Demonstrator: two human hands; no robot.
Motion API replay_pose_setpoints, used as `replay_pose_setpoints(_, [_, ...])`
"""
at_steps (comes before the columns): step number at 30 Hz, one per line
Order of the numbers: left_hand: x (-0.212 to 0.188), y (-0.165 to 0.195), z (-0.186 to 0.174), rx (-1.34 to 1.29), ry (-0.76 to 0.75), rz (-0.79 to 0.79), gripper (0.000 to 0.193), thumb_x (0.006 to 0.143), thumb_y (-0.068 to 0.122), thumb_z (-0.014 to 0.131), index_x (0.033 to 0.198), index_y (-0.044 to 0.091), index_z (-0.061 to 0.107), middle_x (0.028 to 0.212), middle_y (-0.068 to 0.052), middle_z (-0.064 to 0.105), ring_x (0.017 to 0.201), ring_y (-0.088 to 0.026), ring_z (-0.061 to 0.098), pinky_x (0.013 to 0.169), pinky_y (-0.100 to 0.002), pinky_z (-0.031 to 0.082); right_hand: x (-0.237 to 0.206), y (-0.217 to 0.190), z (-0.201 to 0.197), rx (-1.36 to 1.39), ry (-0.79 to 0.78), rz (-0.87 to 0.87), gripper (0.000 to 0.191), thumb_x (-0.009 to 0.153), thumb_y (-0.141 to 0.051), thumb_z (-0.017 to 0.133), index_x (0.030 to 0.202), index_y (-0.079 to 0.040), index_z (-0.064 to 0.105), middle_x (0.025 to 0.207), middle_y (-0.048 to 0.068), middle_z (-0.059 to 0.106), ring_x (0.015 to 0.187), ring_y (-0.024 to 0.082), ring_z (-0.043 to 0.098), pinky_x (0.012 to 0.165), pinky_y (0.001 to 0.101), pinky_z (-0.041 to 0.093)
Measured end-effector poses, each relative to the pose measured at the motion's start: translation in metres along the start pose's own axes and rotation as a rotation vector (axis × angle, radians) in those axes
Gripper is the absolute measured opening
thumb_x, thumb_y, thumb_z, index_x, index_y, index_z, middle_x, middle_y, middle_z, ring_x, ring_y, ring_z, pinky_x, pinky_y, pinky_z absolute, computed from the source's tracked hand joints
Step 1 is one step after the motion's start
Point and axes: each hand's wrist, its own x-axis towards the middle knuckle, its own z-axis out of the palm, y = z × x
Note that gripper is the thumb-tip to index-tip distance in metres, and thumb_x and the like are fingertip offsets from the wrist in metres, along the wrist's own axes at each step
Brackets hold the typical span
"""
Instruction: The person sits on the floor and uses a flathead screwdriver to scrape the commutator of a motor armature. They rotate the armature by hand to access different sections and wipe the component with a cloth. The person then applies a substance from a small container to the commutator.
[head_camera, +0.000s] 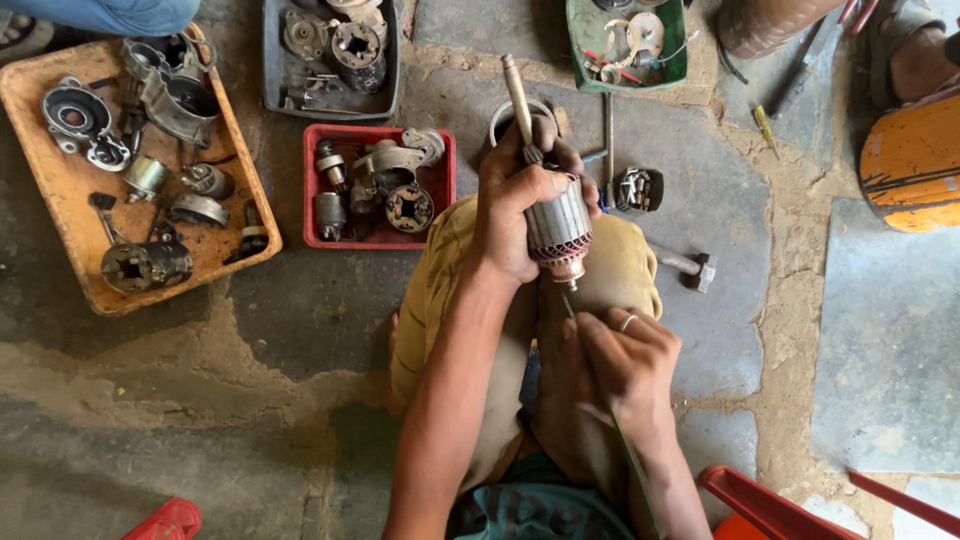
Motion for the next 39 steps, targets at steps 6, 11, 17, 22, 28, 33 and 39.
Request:
replay_pose_setpoints(6, [0.001,-0.002,-0.001,-0.001,0.001,0.017,0.03,0.08,0.003,0.063,0.107,0.007,0.05,0.091,-0.011,0.059,0.077,-0.028,0.067,0.069,-0.044,0.061,-0.014,0.011,0.002,0.218,0.064,0.282,0.007,0.09,-0.004,0.067,0.092,0.001,0.072,0.064,0.009,0.057,0.053,0.024,0.053,0.054,0.0366,0.041])
replay_pose_setpoints(11, [-0.002,-0.001,0.0,0.063,-0.007,0.078,0.03,0.088,0.008,0.068,0.114,0.004,0.053,0.093,-0.013,0.063,0.085,-0.025,0.065,0.079,-0.04,0.059,-0.02,0.013,0.005,0.235,0.094,0.236,0.009,0.096,-0.007,0.066,0.095,0.001,0.068,0.072,0.011,0.059,0.061,0.026,0.057,0.059,0.0362,0.045])
replay_pose_setpoints(17, [-0.003,0.001,0.006,0.179,0.068,0.096,0.035,0.093,0.012,0.076,0.121,0.003,0.058,0.092,-0.011,0.064,0.084,-0.023,0.066,0.073,-0.039,0.06,-0.019,0.015,0.004,0.236,0.086,0.247,0.008,0.094,-0.006,0.066,0.093,0.001,0.068,0.07,0.012,0.059,0.059,0.027,0.057,0.058,0.0373,0.045])
replay_pose_setpoints(22, [0.0,0.0,0.008,0.181,0.099,0.103,0.036,0.09,0.006,0.074,0.124,0.0,0.06,0.094,-0.01,0.064,0.075,-0.025,0.068,0.065,-0.041,0.06,-0.012,0.013,-0.003,0.239,0.039,0.198,0.008,0.092,-0.005,0.067,0.095,0.002,0.068,0.071,0.013,0.061,0.056,0.028,0.056,0.057,0.0385,0.045])
replay_pose_setpoints(28, [0.007,-0.004,0.004,-0.003,0.066,0.082,0.032,0.092,0.004,0.074,0.119,0.002,0.058,0.095,-0.009,0.062,0.075,-0.025,0.068,0.064,-0.042,0.059,-0.002,0.007,-0.005,0.161,0.023,0.146,0.005,0.091,0.002,0.067,0.095,0.001,0.067,0.063,0.009,0.055,0.053,0.026,0.054,0.054,0.037,0.044])
replay_pose_setpoints(33, [0.008,-0.005,0.001,-0.006,0.068,0.086,0.026,0.091,0.001,0.07,0.113,0.005,0.055,0.092,-0.009,0.061,0.074,-0.025,0.067,0.063,-0.041,0.059,0.003,0.009,0.002,0.115,0.015,0.148,0.004,0.089,0.003,0.068,0.093,0.001,0.067,0.061,0.009,0.054,0.049,0.024,0.05,0.051,0.0374,0.041])
replay_pose_setpoints(39, [0.007,-0.005,0.001,0.02,0.051,0.12,0.025,0.09,0.002,0.068,0.108,0.006,0.051,0.093,-0.01,0.061,0.073,-0.025,0.067,0.064,-0.04,0.06,-0.007,0.008,0.0,0.141,0.072,0.163,0.006,0.093,-0.001,0.064,0.096,0.001,0.068,0.071,0.012,0.062,0.058,0.026,0.059,0.056,0.0362,0.044])
